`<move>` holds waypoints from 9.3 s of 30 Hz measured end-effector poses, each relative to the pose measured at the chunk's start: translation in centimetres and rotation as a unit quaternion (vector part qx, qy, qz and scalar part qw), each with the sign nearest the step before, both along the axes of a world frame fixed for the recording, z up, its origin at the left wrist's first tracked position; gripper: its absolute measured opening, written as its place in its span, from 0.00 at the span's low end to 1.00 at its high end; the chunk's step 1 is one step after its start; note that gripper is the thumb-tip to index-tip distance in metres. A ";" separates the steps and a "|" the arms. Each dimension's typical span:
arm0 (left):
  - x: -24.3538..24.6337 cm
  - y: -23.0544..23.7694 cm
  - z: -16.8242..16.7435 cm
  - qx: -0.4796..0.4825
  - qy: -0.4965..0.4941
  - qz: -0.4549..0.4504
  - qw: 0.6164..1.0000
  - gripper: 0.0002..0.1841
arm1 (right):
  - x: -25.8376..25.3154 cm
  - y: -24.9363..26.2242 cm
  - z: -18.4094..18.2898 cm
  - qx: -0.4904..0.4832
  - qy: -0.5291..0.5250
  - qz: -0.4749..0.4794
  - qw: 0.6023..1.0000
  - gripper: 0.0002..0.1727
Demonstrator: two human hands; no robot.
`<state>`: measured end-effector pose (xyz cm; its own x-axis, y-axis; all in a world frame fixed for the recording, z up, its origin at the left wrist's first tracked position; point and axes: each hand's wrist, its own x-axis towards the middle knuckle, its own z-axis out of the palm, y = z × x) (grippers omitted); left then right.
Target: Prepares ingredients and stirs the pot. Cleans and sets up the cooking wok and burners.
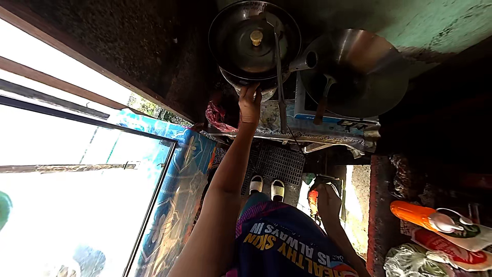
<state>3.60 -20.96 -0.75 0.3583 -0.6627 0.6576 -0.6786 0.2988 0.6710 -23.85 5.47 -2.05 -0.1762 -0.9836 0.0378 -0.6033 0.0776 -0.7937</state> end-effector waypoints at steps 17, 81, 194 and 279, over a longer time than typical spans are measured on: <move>-2.2 0.5 -1.4 0.044 0.026 0.048 0.998 0.10 | -0.7 0.3 -0.1 -0.005 0.006 0.000 1.000 0.19; 5.9 4.1 -2.9 0.274 0.186 -0.006 0.944 0.26 | 15.6 -25.0 -6.3 0.167 -0.081 0.079 0.979 0.21; 16.8 16.1 5.3 0.346 0.300 0.039 0.888 0.14 | 10.6 -34.0 17.6 -0.116 0.097 0.170 0.974 0.37; 11.7 12.1 4.7 0.003 0.086 0.277 0.957 0.13 | 9.2 -33.4 14.9 -0.113 0.040 0.186 0.975 0.39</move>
